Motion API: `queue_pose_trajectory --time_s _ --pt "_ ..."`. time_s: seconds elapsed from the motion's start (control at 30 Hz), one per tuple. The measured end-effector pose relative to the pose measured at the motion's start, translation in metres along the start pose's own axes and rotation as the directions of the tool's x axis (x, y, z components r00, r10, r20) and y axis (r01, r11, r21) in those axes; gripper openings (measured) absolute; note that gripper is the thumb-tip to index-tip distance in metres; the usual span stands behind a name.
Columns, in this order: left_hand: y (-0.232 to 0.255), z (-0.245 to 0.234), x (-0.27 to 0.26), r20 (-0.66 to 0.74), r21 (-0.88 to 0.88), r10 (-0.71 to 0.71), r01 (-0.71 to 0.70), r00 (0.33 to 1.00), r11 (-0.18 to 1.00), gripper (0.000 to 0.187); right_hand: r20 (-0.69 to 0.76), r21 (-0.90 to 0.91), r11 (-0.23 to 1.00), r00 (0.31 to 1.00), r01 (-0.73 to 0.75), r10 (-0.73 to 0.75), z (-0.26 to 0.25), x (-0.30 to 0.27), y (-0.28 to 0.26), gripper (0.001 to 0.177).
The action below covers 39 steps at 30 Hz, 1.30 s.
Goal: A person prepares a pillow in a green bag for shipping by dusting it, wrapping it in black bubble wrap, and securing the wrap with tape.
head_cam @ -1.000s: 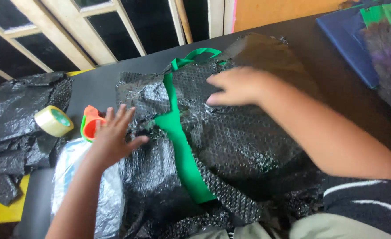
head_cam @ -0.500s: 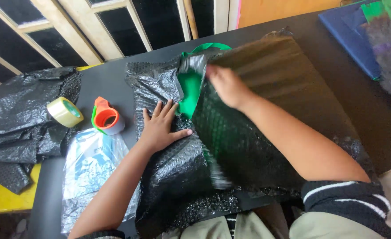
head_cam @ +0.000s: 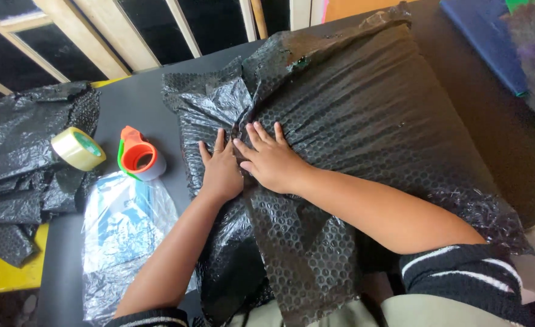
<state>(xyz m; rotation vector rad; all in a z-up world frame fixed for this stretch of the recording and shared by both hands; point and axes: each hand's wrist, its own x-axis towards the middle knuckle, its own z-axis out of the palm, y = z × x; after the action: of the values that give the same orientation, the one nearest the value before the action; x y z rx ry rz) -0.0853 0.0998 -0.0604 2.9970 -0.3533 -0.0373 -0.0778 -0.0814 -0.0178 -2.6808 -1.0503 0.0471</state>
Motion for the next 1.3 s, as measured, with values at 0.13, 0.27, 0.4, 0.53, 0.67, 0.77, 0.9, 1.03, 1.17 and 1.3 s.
queue_pose_trajectory --time_s 0.13,0.27,0.4,0.53,0.67,0.77,0.9,1.03,1.17,1.3 --pt "-0.008 -0.002 0.001 -0.071 -0.297 0.002 -0.023 0.997 0.955 0.089 0.024 -0.010 1.000 1.000 0.016 -0.016 -0.004 -0.009 -0.003 0.088" --pt "-0.022 0.000 0.004 -0.058 -0.492 0.043 -0.066 0.997 0.868 0.106 0.042 -0.067 0.997 0.999 0.036 -0.033 -0.023 -0.020 -0.017 0.139" --pt "-0.029 -0.035 -0.010 -0.010 -0.650 0.101 -0.084 0.995 0.755 0.102 0.084 -0.053 0.998 0.996 0.033 -0.029 -0.026 -0.022 -0.021 0.146" --pt "-0.018 -0.072 -0.011 0.110 -0.760 -0.009 0.090 0.994 0.644 0.056 0.059 -0.038 0.998 0.998 0.040 -0.037 -0.022 -0.023 -0.020 0.147" --pt "-0.009 -0.072 0.032 0.147 -0.595 -0.234 0.275 0.961 0.756 0.067 0.002 -0.057 0.997 0.998 0.057 -0.057 -0.016 -0.020 -0.015 0.146" --pt "-0.010 -0.044 0.075 0.048 -0.624 -0.220 0.202 0.974 0.755 0.067 -0.028 -0.099 0.993 0.997 0.068 -0.071 -0.009 -0.019 -0.011 0.147" --pt "0.032 -0.094 0.074 0.038 -0.760 -0.029 0.048 0.999 0.648 0.024 0.117 -0.179 0.983 0.993 0.029 -0.008 -0.020 -0.012 -0.015 0.149" --pt "0.035 -0.091 0.114 0.045 -0.881 -0.085 0.080 0.995 0.466 0.042 0.133 -0.173 0.984 0.991 0.040 -0.017 -0.022 -0.013 -0.015 0.145" --pt "0.030 -0.092 0.151 -0.145 -0.905 -0.202 -0.047 0.969 0.424 0.025 0.175 -0.155 0.987 0.985 0.032 -0.005 -0.030 -0.014 -0.019 0.142" --pt "0.000 -0.101 0.162 -0.476 -0.718 -0.125 -0.303 0.870 0.627 0.027 0.144 -0.136 0.990 0.990 0.029 -0.009 -0.027 -0.014 -0.016 0.143"
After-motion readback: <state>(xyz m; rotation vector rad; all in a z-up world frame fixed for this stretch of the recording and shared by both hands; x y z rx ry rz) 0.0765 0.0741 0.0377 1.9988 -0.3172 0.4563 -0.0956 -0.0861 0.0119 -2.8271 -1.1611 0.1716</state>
